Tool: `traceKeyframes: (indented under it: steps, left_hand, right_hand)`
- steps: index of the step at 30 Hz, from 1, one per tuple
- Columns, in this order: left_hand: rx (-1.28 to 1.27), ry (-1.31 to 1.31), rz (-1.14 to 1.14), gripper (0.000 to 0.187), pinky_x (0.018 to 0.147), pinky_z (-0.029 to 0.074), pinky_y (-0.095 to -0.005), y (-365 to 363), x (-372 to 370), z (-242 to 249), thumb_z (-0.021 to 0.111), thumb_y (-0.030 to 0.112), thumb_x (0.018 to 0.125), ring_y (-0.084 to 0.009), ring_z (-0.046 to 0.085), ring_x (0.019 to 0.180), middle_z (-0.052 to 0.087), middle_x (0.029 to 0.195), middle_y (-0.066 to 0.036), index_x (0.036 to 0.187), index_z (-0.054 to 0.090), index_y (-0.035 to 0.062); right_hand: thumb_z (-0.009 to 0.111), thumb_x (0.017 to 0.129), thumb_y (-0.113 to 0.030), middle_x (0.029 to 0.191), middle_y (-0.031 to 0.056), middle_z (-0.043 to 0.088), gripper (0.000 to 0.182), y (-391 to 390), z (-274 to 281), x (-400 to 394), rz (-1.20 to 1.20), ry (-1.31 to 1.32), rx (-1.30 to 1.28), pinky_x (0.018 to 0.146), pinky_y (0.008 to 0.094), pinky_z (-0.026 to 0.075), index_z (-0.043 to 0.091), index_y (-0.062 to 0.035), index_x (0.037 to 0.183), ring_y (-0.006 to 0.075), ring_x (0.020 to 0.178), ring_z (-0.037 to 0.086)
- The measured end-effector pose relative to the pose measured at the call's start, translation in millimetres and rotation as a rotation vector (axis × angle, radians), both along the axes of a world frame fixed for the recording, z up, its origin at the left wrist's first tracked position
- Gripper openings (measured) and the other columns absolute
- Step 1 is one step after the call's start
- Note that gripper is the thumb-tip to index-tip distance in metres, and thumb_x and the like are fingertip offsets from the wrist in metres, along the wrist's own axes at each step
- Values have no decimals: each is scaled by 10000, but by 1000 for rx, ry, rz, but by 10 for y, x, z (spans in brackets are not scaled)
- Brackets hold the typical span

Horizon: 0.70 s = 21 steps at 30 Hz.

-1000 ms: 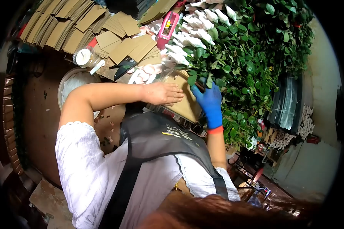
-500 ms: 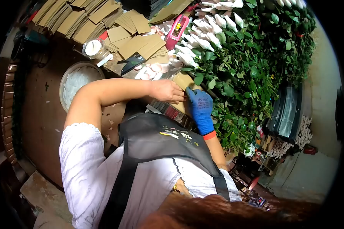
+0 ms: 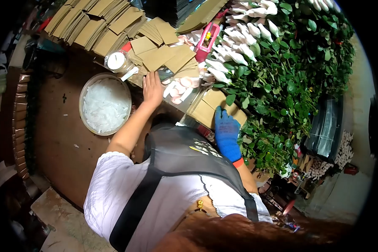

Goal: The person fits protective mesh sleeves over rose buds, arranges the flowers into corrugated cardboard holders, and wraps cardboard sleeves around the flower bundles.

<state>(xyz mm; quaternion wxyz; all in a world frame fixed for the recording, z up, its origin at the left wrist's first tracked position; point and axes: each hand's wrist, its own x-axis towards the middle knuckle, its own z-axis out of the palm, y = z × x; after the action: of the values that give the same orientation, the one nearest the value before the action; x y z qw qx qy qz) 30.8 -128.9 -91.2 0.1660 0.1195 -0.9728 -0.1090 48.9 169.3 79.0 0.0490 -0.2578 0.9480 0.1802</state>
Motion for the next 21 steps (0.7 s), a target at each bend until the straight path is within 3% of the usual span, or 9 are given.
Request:
traceKeyframes:
  steps: [3, 6, 9, 10, 12, 14, 15, 19, 21]
  left_hand:
    - [1, -239, -126, 826, 1023, 401, -459, -279, -151, 24, 818, 267, 740, -365, 518, 1153, 556, 1196, -221, 1413, 448, -38]
    - [-34, -342, -225, 739, 870, 488, -466, -384, -250, 126, 789, 282, 753, -382, 609, 997, 618, 1081, -214, 1336, 479, -50]
    - [504, -572, -113, 629, 808, 515, -471, -294, -244, 584, 730, 241, 766, -399, 647, 926, 660, 1011, -235, 1265, 493, -59]
    - [643, -555, -172, 483, 778, 532, -422, -293, -153, 619, 647, 164, 797, -335, 682, 859, 683, 933, -200, 1213, 501, -33]
    - [1206, -795, -392, 478, 771, 521, -334, -262, -61, 815, 634, 111, 809, -214, 660, 838, 667, 942, -104, 1252, 506, -12]
    - [1414, -825, -388, 504, 790, 493, -265, -19, 63, 1143, 611, 64, 818, -128, 608, 860, 631, 948, -44, 1306, 500, 7]
    - [1454, -821, -479, 557, 826, 474, -242, 56, 76, 911, 603, 50, 821, -111, 596, 893, 625, 1019, -42, 1363, 477, 24]
    - [961, -788, -624, 622, 973, 466, -372, 244, -105, 1178, 552, -25, 771, -338, 601, 1140, 615, 1170, -242, 1377, 425, 31]
    - [874, -799, -678, 593, 972, 469, -384, 183, -185, 1185, 562, -28, 772, -343, 610, 1131, 621, 1165, -231, 1349, 442, 32]
  right_hand:
    - [601, 859, -139, 1041, 56, 571, 546, -7, -14, 0, -16, -25, 21, 634, 352, 520, 501, -66, 1391, 179, 828, 629]
    - [593, 858, -118, 1090, 66, 590, 555, -8, 1, 18, -48, -54, -4, 662, 359, 527, 494, -71, 1402, 194, 863, 634]
    - [582, 866, -106, 1159, 84, 617, 560, -56, 80, 3, -106, -108, -30, 703, 376, 534, 487, -84, 1418, 218, 918, 645]
    - [583, 863, -105, 1155, 83, 619, 560, -37, 48, 12, -102, -93, -41, 700, 375, 530, 492, -86, 1415, 218, 913, 643]
    - [591, 853, -106, 1111, 74, 610, 558, -22, 38, 14, -83, -51, -45, 678, 365, 520, 501, -79, 1403, 206, 879, 637]
    - [606, 839, -110, 1030, 58, 589, 555, -46, 45, 22, -50, -2, -37, 642, 346, 510, 508, -62, 1383, 183, 821, 625]
    - [604, 839, -111, 1031, 58, 590, 547, -57, 51, 23, -53, 2, -29, 646, 343, 509, 514, -61, 1376, 183, 818, 626]
    - [593, 852, -108, 1200, 98, 614, 581, -88, 113, 17, -89, -96, -12, 703, 373, 519, 483, -66, 1421, 219, 889, 632]
    - [598, 850, -108, 1215, 99, 613, 586, -59, 69, 10, -86, -100, -16, 710, 373, 523, 479, -63, 1422, 222, 895, 634]
